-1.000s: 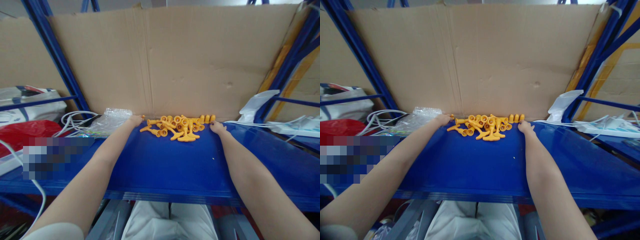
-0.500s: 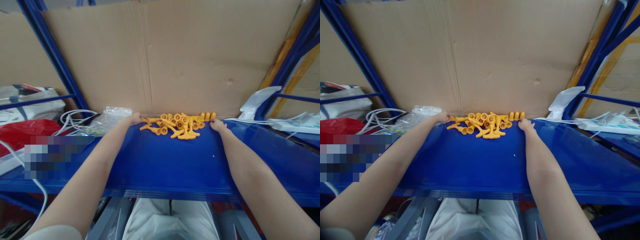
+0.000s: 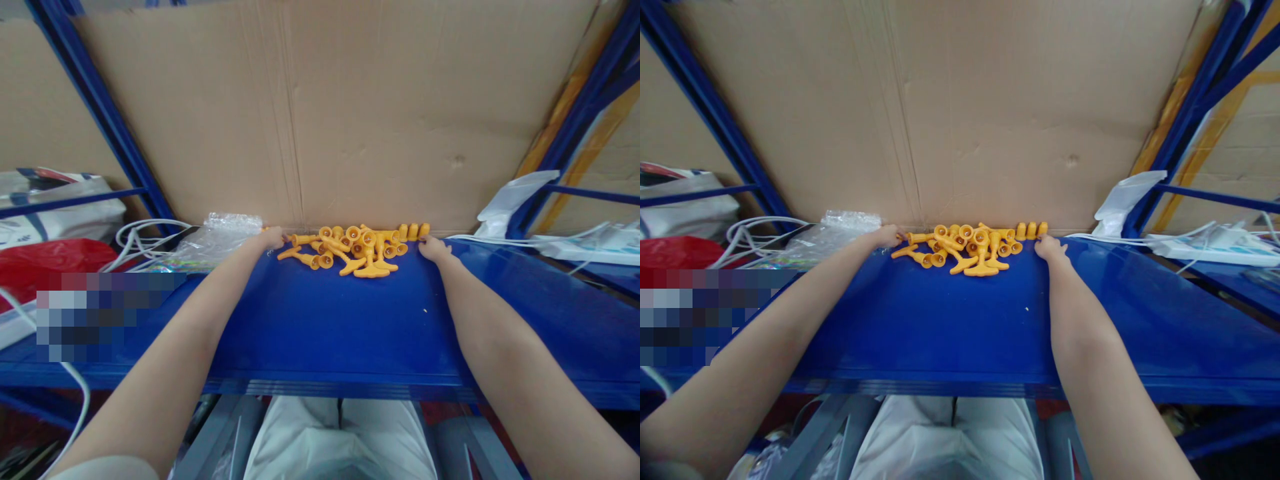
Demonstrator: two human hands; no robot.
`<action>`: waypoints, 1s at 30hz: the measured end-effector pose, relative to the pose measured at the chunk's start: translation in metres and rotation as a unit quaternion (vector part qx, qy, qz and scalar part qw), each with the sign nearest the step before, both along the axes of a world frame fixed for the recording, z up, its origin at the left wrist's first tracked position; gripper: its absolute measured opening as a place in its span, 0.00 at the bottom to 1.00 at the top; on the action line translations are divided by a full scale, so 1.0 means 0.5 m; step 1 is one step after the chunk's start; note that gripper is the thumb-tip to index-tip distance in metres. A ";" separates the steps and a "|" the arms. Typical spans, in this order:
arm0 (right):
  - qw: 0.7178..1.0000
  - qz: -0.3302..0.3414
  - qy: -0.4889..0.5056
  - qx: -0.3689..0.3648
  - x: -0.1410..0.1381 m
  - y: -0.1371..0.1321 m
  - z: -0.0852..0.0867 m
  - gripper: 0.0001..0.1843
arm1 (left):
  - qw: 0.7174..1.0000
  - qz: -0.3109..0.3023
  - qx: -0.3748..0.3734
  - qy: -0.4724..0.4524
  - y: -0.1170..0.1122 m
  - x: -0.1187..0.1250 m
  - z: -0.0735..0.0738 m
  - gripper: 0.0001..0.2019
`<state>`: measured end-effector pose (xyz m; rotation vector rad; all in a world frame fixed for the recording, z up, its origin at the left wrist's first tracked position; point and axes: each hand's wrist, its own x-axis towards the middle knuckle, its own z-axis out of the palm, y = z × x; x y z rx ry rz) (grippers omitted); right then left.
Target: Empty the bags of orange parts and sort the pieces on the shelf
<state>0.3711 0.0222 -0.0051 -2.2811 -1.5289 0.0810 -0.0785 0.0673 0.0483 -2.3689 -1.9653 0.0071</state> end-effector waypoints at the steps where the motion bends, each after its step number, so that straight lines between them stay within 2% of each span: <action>1: 1.000 -0.001 -0.001 0.002 0.002 0.003 -0.002 0.29 | 1.000 0.002 0.009 0.006 -0.001 0.004 -0.004 0.25; 9: 1.000 0.007 0.009 -0.019 -0.008 -0.012 0.010 0.30 | 0.996 0.015 0.075 0.054 0.004 0.021 -0.026 0.22; 15: 1.000 0.005 0.009 -0.022 -0.011 -0.016 0.015 0.30 | 0.996 0.019 0.049 0.077 -0.003 0.016 -0.040 0.25; 19: 1.000 0.001 0.002 -0.006 -0.009 -0.012 0.013 0.28 | 0.994 0.026 0.038 0.099 -0.011 0.016 -0.040 0.25; 22: 1.000 -0.008 0.002 0.030 -0.009 -0.017 0.012 0.25 | 0.993 0.027 0.049 0.108 -0.019 0.018 -0.036 0.26; 26: 0.992 0.000 -0.019 0.125 -0.009 -0.024 0.015 0.19 | 0.989 0.035 0.079 0.117 -0.031 0.029 -0.027 0.25; 30: 0.986 0.063 0.005 0.156 -0.020 -0.018 0.026 0.14 | 0.991 0.054 0.098 0.068 -0.038 0.047 -0.011 0.22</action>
